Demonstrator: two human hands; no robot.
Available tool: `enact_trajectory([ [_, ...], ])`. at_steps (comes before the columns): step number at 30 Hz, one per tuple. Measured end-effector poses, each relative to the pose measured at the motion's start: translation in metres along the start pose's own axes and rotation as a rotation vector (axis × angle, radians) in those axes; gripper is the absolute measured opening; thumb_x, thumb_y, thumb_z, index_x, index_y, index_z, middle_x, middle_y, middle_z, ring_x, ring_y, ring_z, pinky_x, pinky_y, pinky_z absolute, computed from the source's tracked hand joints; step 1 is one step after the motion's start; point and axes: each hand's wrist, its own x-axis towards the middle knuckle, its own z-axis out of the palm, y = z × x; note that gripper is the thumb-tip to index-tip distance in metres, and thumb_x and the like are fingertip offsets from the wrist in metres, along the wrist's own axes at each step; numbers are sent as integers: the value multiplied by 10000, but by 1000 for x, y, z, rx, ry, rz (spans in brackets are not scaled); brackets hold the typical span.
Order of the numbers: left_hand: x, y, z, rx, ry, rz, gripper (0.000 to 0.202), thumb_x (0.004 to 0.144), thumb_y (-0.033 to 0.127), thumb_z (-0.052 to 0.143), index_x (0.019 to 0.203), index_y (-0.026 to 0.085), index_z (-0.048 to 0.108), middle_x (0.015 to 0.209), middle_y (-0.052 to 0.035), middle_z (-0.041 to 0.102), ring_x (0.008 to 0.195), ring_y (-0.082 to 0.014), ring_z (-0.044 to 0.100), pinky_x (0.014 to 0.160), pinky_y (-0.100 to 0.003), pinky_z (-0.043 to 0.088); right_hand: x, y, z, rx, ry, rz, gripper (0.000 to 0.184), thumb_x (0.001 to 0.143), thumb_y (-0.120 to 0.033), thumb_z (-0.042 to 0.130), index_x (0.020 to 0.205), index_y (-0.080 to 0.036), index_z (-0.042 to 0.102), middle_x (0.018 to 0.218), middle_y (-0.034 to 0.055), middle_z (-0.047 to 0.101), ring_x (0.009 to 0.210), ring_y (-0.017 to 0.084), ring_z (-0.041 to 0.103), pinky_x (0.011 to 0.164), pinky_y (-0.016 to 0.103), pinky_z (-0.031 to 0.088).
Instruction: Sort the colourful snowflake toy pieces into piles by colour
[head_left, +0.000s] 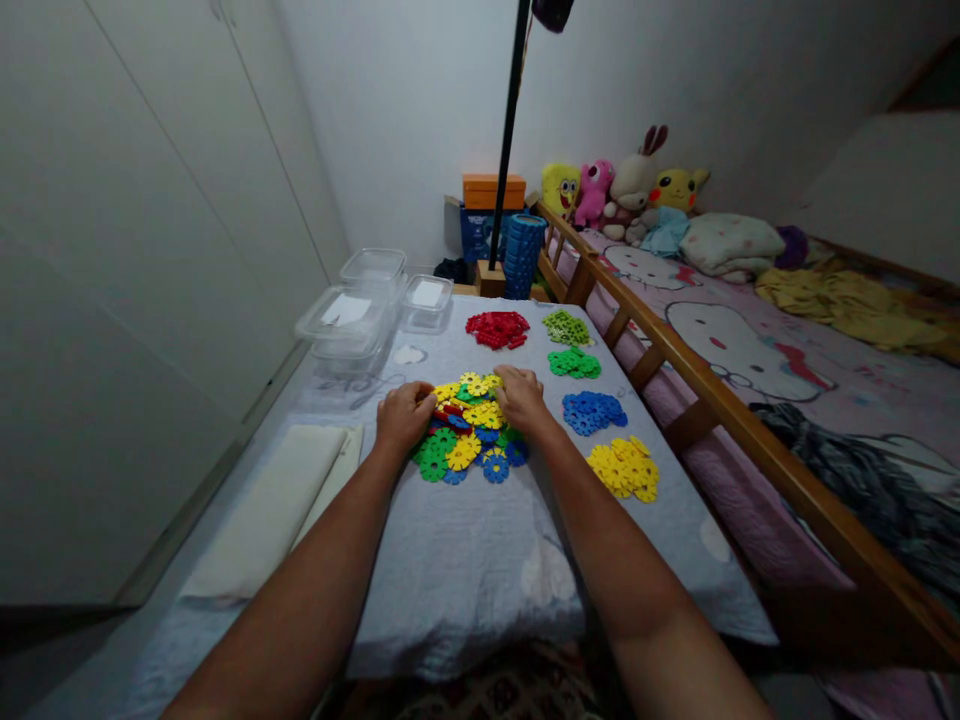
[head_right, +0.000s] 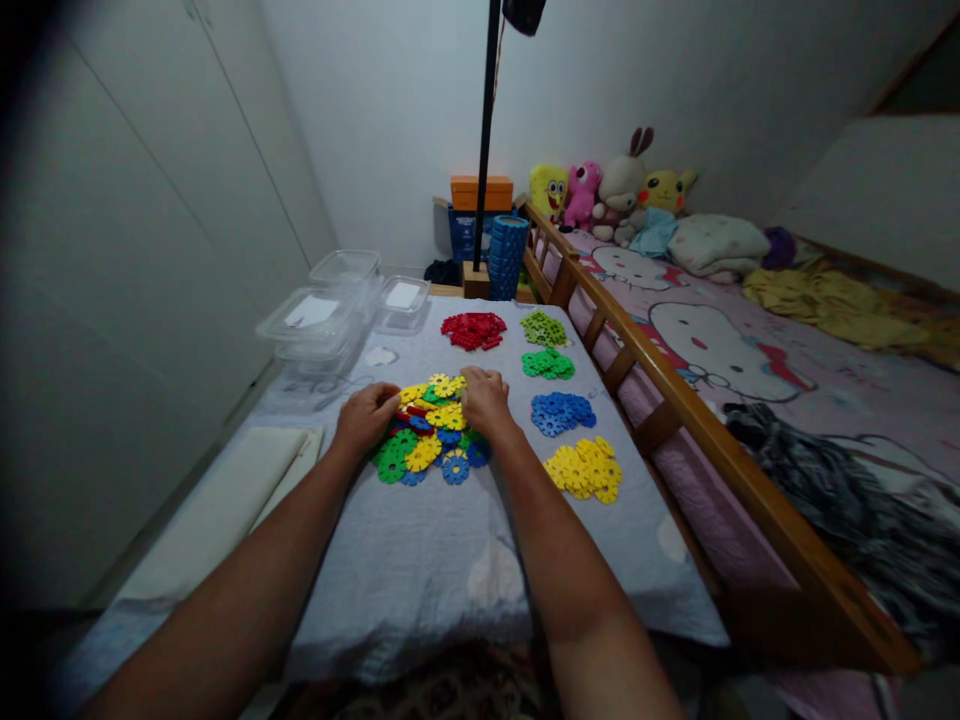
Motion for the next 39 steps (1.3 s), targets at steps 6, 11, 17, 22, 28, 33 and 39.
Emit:
enact_trajectory([
  [6,0,2,-2,13,-7,-13,320,878,374,497,1044,234,733,1098,-60,770,1040,-257,667,880,-367,475,15,-3,5,-49,-54,25,333,940,-224,519,1198,-290,718,1349,50,686,1253,290,506,1008,421,383],
  [11,0,4,-3,17,-10,-20,323,892,383,500,1057,237,736,1104,-63,771,1051,-264,667,908,-384,471,12,-5,5,-81,-16,13,326,952,-219,514,1182,-278,737,1254,69,727,1198,280,550,962,400,390],
  [17,0,3,-3,20,-15,-11,312,893,374,501,1051,243,737,1104,-55,771,1054,-262,667,902,-376,474,7,-1,3,-71,-25,-18,410,911,-190,561,1297,-266,678,1317,85,692,1232,259,551,985,379,397],
  [22,0,4,-3,13,-9,-8,307,898,378,498,1040,239,732,1102,-57,770,1045,-260,663,892,-375,468,5,5,8,-71,-9,-13,348,902,-154,555,1204,-232,710,1266,87,707,1177,246,588,980,356,413],
  [28,-1,4,-3,9,-12,5,327,911,398,485,1041,234,736,1096,-59,769,1030,-254,663,888,-367,461,4,9,2,-2,42,-31,217,900,-147,582,1030,-188,751,1127,99,749,1065,218,637,956,310,434],
  [33,-1,4,-1,-20,-4,50,454,973,484,375,1046,235,747,1098,-65,769,1050,-255,659,892,-356,444,0,18,-24,74,164,-22,189,870,-128,574,919,-180,749,1026,91,751,985,204,641,914,298,445],
  [39,-2,5,-2,-31,-58,106,525,974,516,335,1067,206,749,1094,-85,761,1020,-253,654,867,-344,440,-36,60,-73,329,86,17,118,817,-197,581,791,-182,695,780,17,707,735,162,613,703,264,439],
])
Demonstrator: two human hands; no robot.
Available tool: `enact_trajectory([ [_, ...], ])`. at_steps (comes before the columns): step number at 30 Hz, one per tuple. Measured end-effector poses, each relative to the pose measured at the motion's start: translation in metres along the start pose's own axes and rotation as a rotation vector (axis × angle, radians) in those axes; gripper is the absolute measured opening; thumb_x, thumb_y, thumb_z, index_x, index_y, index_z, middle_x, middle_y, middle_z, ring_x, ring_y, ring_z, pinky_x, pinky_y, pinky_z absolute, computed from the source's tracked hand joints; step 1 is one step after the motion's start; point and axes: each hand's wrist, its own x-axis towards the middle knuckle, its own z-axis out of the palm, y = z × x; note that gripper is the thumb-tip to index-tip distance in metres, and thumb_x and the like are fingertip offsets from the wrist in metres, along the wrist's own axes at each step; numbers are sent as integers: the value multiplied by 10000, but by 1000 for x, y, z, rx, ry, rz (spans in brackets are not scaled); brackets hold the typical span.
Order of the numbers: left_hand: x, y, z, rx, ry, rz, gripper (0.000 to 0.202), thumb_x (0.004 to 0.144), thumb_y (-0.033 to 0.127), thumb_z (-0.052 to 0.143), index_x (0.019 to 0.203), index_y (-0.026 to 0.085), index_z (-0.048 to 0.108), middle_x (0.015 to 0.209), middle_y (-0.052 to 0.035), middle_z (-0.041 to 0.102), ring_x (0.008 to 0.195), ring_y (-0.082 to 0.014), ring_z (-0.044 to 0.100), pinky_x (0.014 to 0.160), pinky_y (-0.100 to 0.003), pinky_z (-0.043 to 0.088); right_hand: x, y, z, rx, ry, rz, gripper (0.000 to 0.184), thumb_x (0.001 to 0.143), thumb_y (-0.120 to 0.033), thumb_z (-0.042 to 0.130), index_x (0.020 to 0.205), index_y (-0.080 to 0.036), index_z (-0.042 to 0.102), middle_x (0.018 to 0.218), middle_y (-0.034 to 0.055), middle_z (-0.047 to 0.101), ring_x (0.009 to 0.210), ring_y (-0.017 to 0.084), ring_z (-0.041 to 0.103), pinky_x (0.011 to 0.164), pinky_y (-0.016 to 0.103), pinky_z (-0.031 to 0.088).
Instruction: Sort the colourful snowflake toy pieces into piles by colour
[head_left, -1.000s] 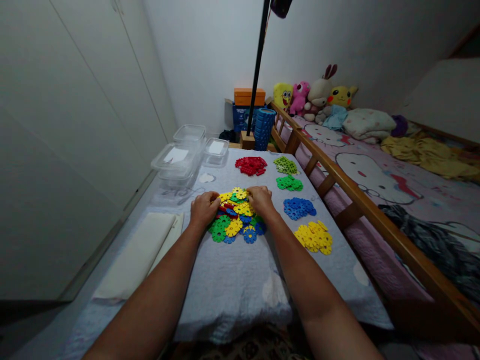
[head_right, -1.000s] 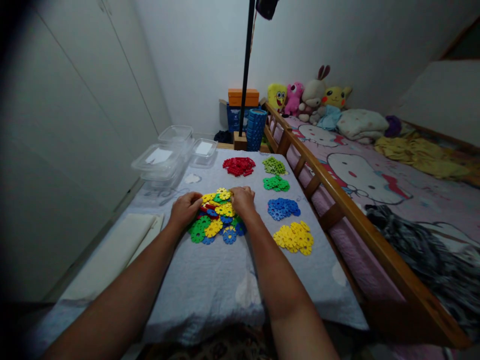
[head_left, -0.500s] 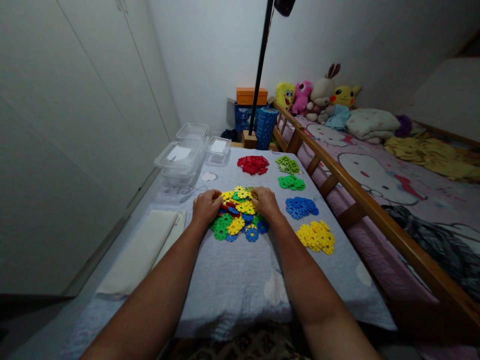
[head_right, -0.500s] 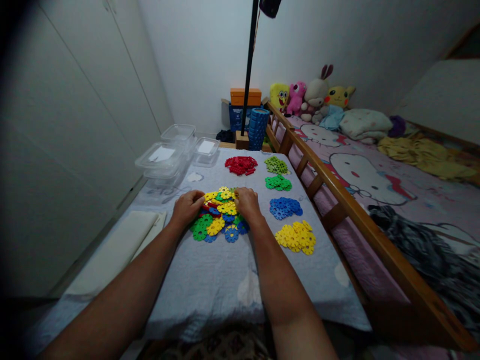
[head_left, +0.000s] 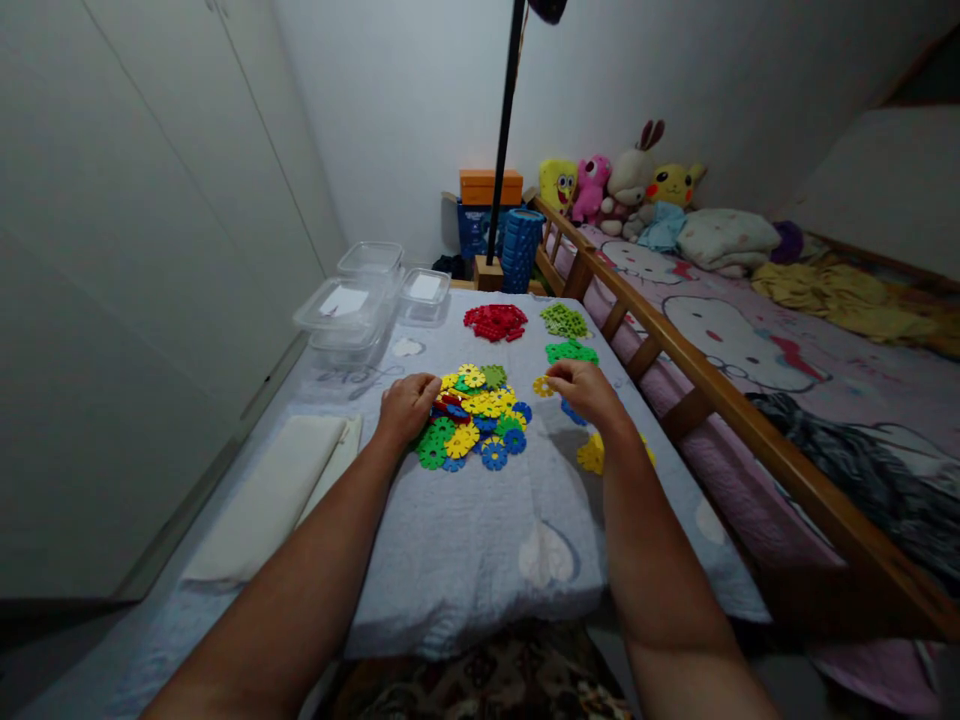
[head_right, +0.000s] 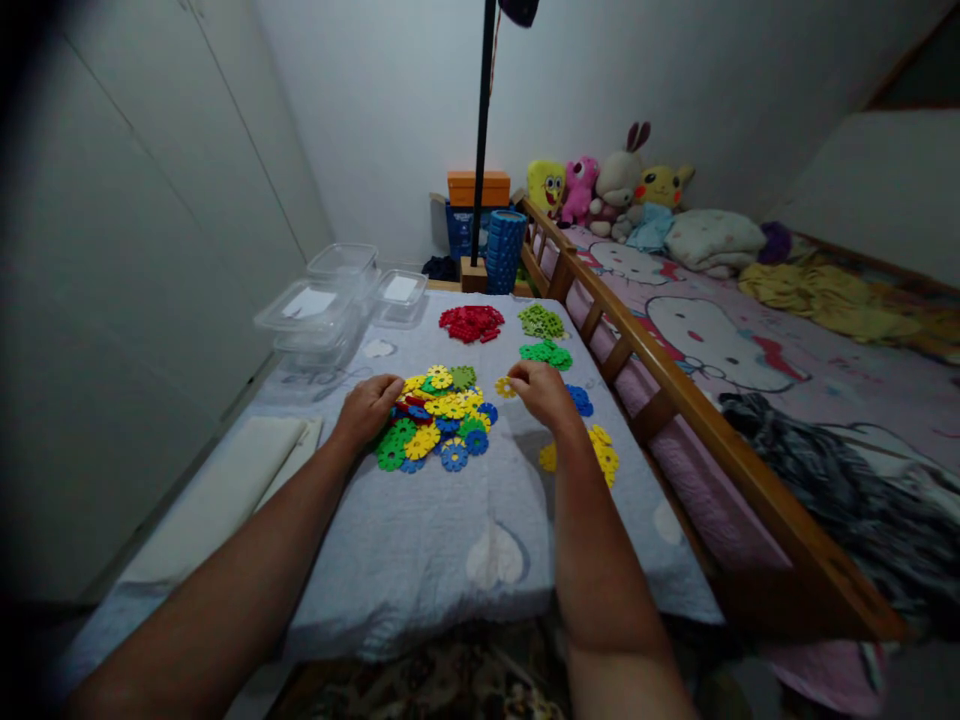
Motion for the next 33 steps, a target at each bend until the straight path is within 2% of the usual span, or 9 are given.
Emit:
enact_trajectory([
  [5,-2,-1,1,12,-23,24,536,967,535,336,1080,211,748,1093,-81,760,1035,-246,640,893,-337,445,-47,37,-39,84,-2,114,109,746,-278,626,781,-193,686,748,1,686,708,163,598,669,261,445],
  [8,-2,-2,2,10,-28,31,550,961,542,338,1083,196,749,1099,-90,755,1030,-247,639,909,-342,444,-73,53,-52,80,2,191,125,714,-293,629,769,-195,684,736,3,676,691,167,594,650,269,442],
  [12,-1,-3,3,5,-34,27,555,948,548,340,1074,195,748,1094,-90,756,1031,-252,636,902,-345,444,-96,63,-61,94,-27,257,148,691,-298,623,770,-188,682,733,10,673,688,175,603,655,282,449],
  [18,-1,-1,1,5,-39,28,553,931,552,350,1046,187,750,1092,-103,754,1003,-258,645,871,-349,449,-111,73,-55,92,-137,224,151,703,-299,610,768,-189,690,753,17,674,702,181,606,645,279,445],
  [23,0,-4,2,-9,-34,41,568,936,572,348,1056,187,748,1098,-101,754,1007,-258,644,891,-350,452,-115,78,-42,-72,-59,148,113,696,-233,595,738,-201,695,832,41,663,785,192,608,723,293,463],
  [27,1,-7,4,-4,-36,40,564,938,574,351,1072,197,747,1100,-90,755,1026,-257,636,894,-345,452,-116,83,-42,-178,-35,115,135,708,-220,592,781,-204,704,879,51,654,840,202,610,785,308,478],
  [30,1,-8,4,-13,-36,41,560,939,571,354,1075,197,749,1080,-88,758,1035,-256,631,886,-337,454,-114,95,-43,-228,79,130,200,774,-276,574,889,-204,721,971,79,668,940,236,624,891,354,494],
  [33,0,-6,3,-15,-32,33,556,935,570,359,1065,196,750,1086,-92,757,1024,-255,634,883,-341,452,-111,110,-38,-291,227,166,300,844,-282,497,1020,-205,728,1123,125,678,1105,284,611,1038,429,460],
])
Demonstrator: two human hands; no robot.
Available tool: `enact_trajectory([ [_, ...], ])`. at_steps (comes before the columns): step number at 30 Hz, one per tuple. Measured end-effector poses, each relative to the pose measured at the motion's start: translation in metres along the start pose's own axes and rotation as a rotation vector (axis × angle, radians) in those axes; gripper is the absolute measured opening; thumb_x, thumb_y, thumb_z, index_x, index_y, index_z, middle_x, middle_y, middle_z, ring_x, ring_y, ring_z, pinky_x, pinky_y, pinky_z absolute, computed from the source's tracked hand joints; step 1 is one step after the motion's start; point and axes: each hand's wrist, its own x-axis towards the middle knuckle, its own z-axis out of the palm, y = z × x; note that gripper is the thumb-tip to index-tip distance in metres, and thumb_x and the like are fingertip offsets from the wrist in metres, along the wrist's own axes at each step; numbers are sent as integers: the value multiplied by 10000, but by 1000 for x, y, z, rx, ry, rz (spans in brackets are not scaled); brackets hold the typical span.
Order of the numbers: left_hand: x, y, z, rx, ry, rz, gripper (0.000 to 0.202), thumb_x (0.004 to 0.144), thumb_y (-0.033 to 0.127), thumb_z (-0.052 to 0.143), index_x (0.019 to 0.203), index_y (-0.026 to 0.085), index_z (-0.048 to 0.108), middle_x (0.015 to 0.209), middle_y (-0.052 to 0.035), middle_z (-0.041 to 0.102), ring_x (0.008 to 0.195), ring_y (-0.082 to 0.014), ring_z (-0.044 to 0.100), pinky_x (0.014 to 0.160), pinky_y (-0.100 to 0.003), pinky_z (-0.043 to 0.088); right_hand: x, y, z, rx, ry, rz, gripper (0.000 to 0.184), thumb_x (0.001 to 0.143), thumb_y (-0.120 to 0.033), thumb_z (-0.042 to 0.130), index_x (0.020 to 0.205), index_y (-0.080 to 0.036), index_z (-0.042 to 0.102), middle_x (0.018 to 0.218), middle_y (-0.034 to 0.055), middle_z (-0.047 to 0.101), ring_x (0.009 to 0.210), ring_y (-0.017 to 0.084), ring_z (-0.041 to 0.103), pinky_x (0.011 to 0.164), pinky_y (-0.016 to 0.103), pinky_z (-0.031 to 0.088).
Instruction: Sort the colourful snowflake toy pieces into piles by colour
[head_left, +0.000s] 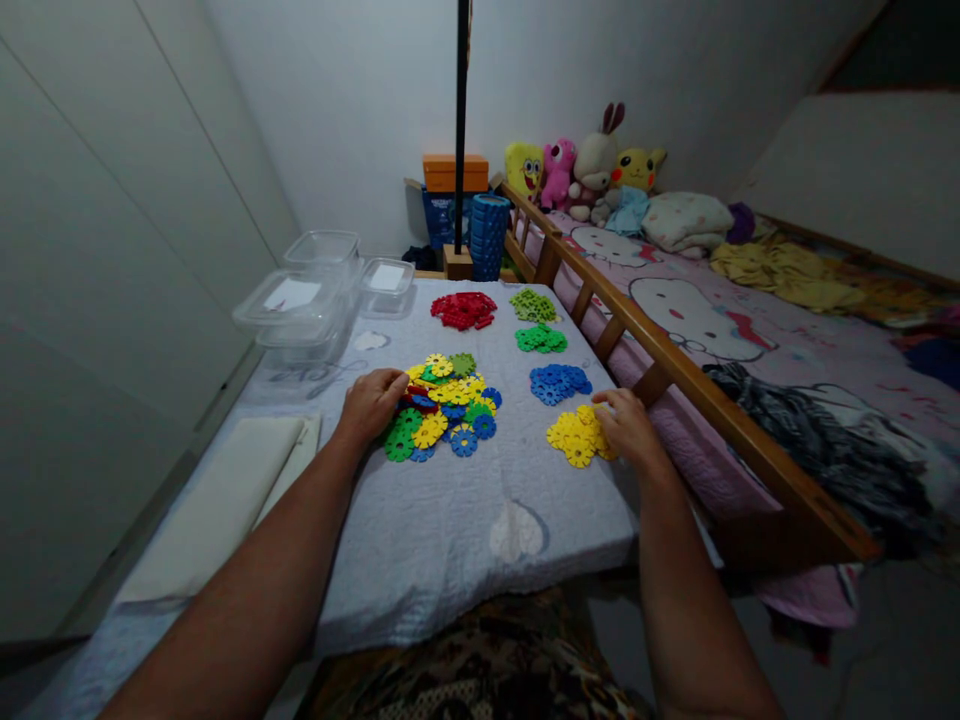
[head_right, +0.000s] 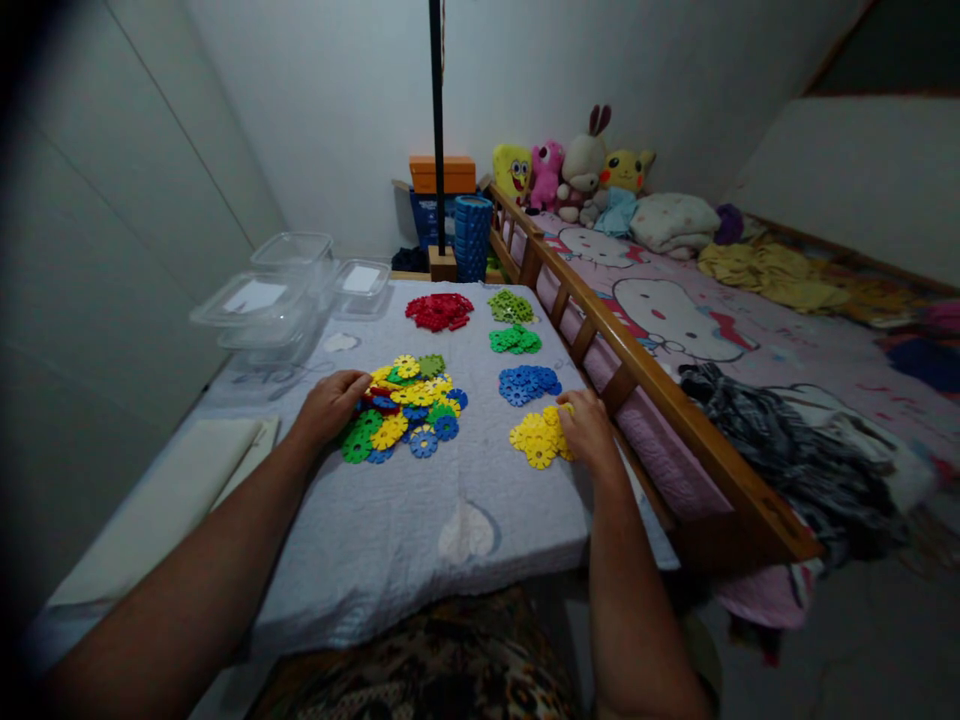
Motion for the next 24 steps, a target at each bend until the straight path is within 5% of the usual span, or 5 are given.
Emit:
enact_trajectory([
  [6,0,0,0,-3,-1,6,555,932,572,356,1045,193,745,1103,-95,755,992,-251,647,876,-345,449,2,10,24,-9,-3,45,455,914,-291,379,1207,-165,703,1399,171,617,1337,310,529,1179,474,366],
  [16,2,-5,3,6,2,22,565,939,581,352,1057,193,745,1113,-102,754,1012,-258,647,904,-356,453,-4,8,22,125,-100,-50,409,887,-323,379,1029,-216,747,1180,116,733,1175,274,633,1109,448,440],
  [24,1,-2,2,11,3,9,568,940,570,351,1087,188,746,1143,-103,751,1049,-266,638,931,-372,457,-8,2,11,287,-44,87,451,877,-400,432,1154,-220,739,1261,111,719,1205,278,643,1126,455,442],
])
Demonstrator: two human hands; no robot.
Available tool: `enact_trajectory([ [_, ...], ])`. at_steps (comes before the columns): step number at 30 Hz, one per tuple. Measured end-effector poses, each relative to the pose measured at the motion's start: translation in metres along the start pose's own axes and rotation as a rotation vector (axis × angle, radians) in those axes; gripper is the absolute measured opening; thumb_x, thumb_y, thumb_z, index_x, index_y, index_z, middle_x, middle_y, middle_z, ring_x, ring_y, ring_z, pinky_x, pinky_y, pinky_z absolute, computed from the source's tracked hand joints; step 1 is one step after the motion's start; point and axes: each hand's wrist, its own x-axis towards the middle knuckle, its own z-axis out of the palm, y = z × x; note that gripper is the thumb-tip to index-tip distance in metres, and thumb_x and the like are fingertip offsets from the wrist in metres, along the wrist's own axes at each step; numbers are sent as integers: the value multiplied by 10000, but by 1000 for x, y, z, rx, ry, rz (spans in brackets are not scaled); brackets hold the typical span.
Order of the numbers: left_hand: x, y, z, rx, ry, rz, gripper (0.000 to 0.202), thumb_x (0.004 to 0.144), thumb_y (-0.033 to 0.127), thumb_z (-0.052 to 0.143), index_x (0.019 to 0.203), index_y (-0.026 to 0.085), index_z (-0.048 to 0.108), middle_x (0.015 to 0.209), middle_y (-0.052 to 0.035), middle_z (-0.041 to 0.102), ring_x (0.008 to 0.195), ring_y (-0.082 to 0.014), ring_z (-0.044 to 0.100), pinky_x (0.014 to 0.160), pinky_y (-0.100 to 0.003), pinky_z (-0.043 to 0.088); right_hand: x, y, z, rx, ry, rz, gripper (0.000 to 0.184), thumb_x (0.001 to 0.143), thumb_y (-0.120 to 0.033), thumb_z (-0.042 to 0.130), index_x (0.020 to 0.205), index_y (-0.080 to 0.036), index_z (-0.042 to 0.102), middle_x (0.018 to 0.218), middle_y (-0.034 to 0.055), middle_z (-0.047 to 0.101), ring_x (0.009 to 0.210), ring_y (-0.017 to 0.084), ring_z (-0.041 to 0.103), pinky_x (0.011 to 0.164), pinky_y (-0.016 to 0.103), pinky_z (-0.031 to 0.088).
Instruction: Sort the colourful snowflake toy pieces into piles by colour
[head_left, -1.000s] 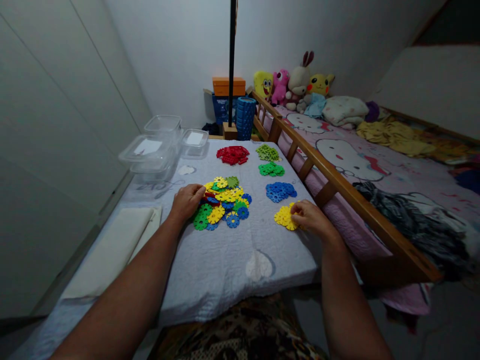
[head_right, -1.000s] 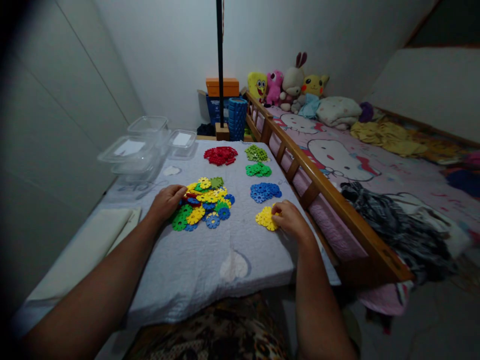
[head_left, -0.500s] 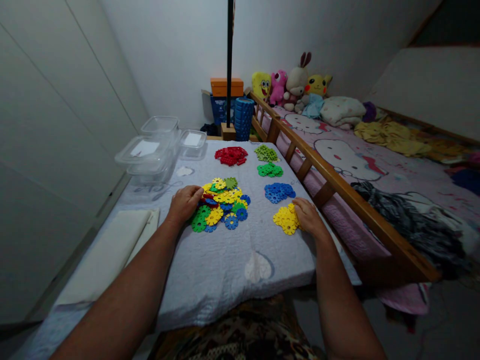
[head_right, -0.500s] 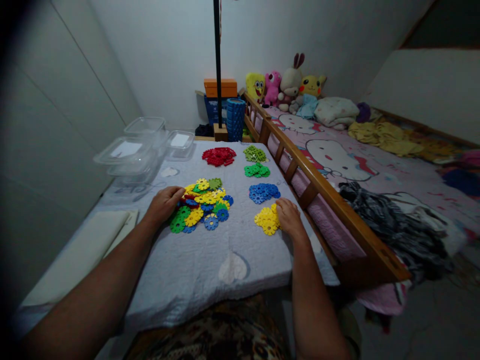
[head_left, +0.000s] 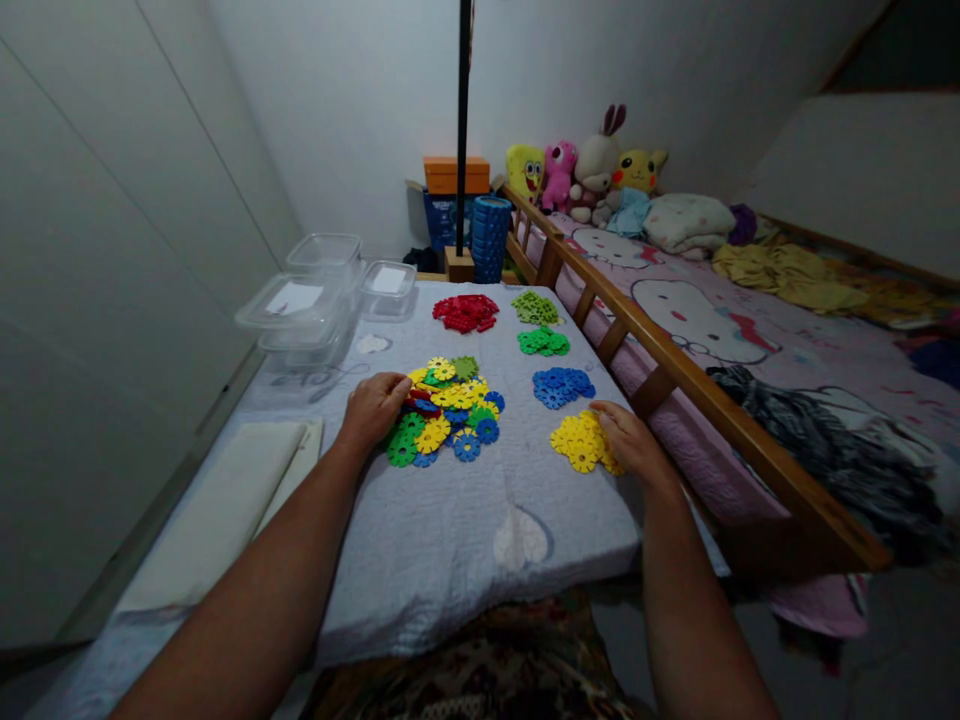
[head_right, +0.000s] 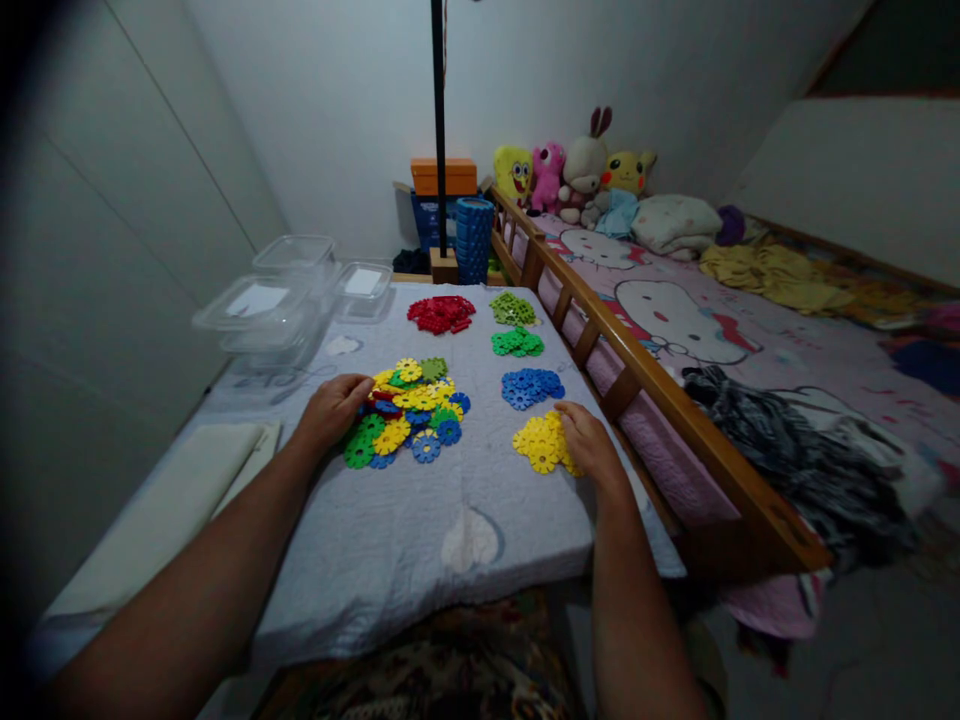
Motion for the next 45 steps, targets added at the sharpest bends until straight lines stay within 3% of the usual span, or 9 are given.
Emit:
enact_trajectory([
  [4,-1,3,-1,-8,-4,-12,555,938,570,355,1063,199,749,1139,-95,753,1047,-264,638,927,-370,455,8,-34,-3,22,19,-31,445,897,-385,443,1182,-202,732,1228,103,733,1173,273,657,1091,439,469],
  [7,-1,3,-1,-13,4,-13,553,937,574,361,1067,197,745,1149,-101,747,1057,-268,636,944,-376,451,20,-75,10,11,-66,-152,394,921,-316,458,1180,-209,734,1257,89,730,1181,255,650,1094,419,458],
  [12,-1,2,0,-41,2,1,543,934,576,373,1060,191,734,1122,-103,747,1061,-267,634,960,-381,465,47,-140,65,-130,-252,-300,338,906,-199,539,1181,-211,735,1269,79,728,1210,239,627,1112,381,424],
  [16,-2,3,0,-80,15,2,526,929,575,389,1059,192,726,1127,-101,740,1066,-261,637,966,-376,474,67,-165,113,-267,-290,-304,326,889,-176,593,1188,-217,720,1269,85,725,1197,250,617,1068,370,434],
  [20,-2,4,-1,-122,20,3,519,921,560,405,1083,178,716,1143,-111,733,1062,-264,647,954,-381,486,82,-172,140,-350,-247,-245,307,920,-263,606,1210,-215,697,1251,103,721,1171,262,608,1011,363,435],
  [26,-3,6,-1,-129,14,-12,518,922,550,409,1114,177,714,1160,-112,737,1073,-268,658,944,-389,499,90,-172,152,-413,-262,-204,280,908,-274,618,1170,-217,700,1231,120,700,1156,282,594,967,373,434],
  [37,-1,2,2,-103,11,-13,493,934,557,413,1097,208,721,1181,-97,744,1110,-274,651,980,-408,478,97,-169,152,-431,-269,-231,274,863,-217,644,1133,-210,689,1157,115,693,1082,243,615,924,321,448],
  [45,0,2,1,-90,9,-3,489,936,566,413,1095,220,720,1190,-90,743,1142,-284,639,999,-420,461,123,-158,132,-289,-342,-290,339,738,-221,764,1065,-182,683,1058,70,681,953,192,609,829,267,460],
])
